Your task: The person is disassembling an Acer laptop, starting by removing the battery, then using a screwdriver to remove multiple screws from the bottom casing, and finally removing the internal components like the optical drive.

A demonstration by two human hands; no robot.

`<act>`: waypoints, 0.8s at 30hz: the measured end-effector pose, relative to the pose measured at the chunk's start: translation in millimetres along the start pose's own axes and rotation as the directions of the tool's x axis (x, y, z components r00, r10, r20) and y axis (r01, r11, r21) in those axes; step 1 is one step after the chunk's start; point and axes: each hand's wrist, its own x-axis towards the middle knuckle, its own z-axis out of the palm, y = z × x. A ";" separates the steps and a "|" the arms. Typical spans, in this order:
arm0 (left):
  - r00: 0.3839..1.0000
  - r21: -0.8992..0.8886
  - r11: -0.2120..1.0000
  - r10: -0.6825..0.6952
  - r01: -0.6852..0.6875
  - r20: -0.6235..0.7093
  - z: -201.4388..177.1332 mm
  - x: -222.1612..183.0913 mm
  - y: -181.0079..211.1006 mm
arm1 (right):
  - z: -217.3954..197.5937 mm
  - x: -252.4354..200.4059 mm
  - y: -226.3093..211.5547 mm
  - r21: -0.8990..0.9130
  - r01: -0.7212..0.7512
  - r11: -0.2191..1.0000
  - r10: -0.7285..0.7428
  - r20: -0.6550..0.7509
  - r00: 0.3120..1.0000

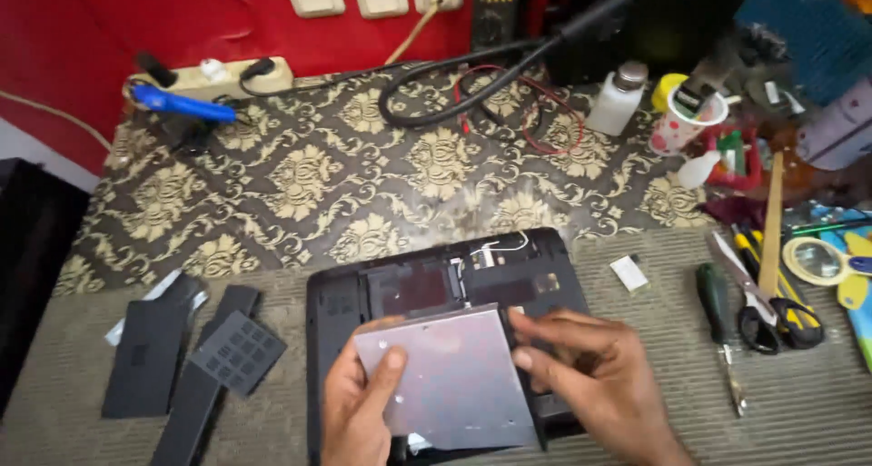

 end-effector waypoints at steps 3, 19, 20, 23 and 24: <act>0.999 -0.142 0.990 -0.008 0.015 0.050 -4.1 2.9 3.8 | -2.4 -3.3 -10.8 0.176 -0.148 0.973 0.144 0.038 0.989; 0.740 -0.188 0.867 -0.260 0.462 0.620 31.3 -30.5 -0.8 | 5.6 19.7 -6.6 0.207 0.182 0.961 -0.253 0.405 0.878; 0.743 -0.194 0.866 -0.258 0.462 0.617 27.9 -28.8 13.1 | 4.0 18.5 -9.1 0.206 0.179 0.962 -0.251 0.411 0.876; 0.823 0.098 0.994 -0.012 -0.054 0.568 11.3 -13.9 45.7 | -1.5 17.1 -6.8 0.019 0.216 0.976 -0.207 0.381 0.901; 0.903 0.246 0.961 0.011 -0.129 0.429 -0.1 -6.0 48.7 | -3.3 16.0 0.5 0.034 0.181 0.983 -0.180 0.369 0.912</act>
